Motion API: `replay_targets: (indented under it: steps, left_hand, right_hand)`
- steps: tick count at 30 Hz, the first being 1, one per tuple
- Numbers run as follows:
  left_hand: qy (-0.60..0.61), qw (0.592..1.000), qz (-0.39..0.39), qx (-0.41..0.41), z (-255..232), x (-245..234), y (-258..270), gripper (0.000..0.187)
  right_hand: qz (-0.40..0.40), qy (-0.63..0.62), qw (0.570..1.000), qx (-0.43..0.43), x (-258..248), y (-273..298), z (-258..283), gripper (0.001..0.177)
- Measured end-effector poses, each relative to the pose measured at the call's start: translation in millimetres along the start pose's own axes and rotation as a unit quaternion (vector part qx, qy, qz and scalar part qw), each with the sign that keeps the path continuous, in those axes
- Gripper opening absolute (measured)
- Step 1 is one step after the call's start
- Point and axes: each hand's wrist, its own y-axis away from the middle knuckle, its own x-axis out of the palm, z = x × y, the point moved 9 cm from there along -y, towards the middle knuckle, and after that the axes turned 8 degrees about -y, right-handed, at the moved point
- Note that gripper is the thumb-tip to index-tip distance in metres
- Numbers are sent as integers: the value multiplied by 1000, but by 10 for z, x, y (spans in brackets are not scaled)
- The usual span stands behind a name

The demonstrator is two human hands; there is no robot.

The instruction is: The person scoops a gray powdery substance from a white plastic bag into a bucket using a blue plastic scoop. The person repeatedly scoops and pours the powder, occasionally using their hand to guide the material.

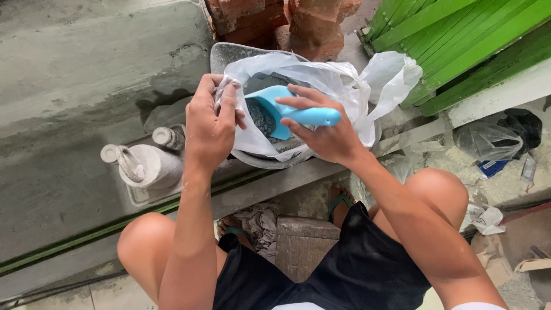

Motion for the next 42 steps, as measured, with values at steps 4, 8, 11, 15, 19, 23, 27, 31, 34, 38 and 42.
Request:
replay_targets:
  steps: [4,8,11,15,19,23,27,31,34,38,42]
  left_hand:
    - [26,1000,16,-3,4,43,-4,19]
    - [29,999,32,-15,33,71,-29,21]
    - [31,998,39,-23,41,70,-33,21]
    - [42,997,56,-13,24,125,-36,24]
    - [46,997,67,-13,18,151,-33,28]
    - [43,997,59,-14,21,106,-23,31]
    - [44,998,50,-10,34,68,-34,33]
    - [41,998,39,-13,31,36,-39,35]
    - [25,999,21,-3,4,16,-40,35]
    - [25,999,23,-1,5,42,-40,36]
    - [28,999,32,11,-27,82,-55,36]
  right_hand:
    - [-42,12,999,22,38,12,-114,30]
    - [-62,-59,993,86,-51,29,-188,26]
    - [-62,-116,980,151,-54,74,-288,28]
    - [-83,-164,961,205,72,111,-330,31]
    - [-107,-195,951,213,27,141,-253,37]
    - [-120,-248,931,237,-25,164,-195,44]
    - [-128,-298,913,248,-141,170,-145,52]
    - [-156,-353,891,241,-263,251,-253,49]
    - [-154,-371,880,253,-349,273,-215,53]
    - [-181,-399,861,259,-476,347,-228,52]
    - [-196,-426,846,255,-611,403,-267,53]
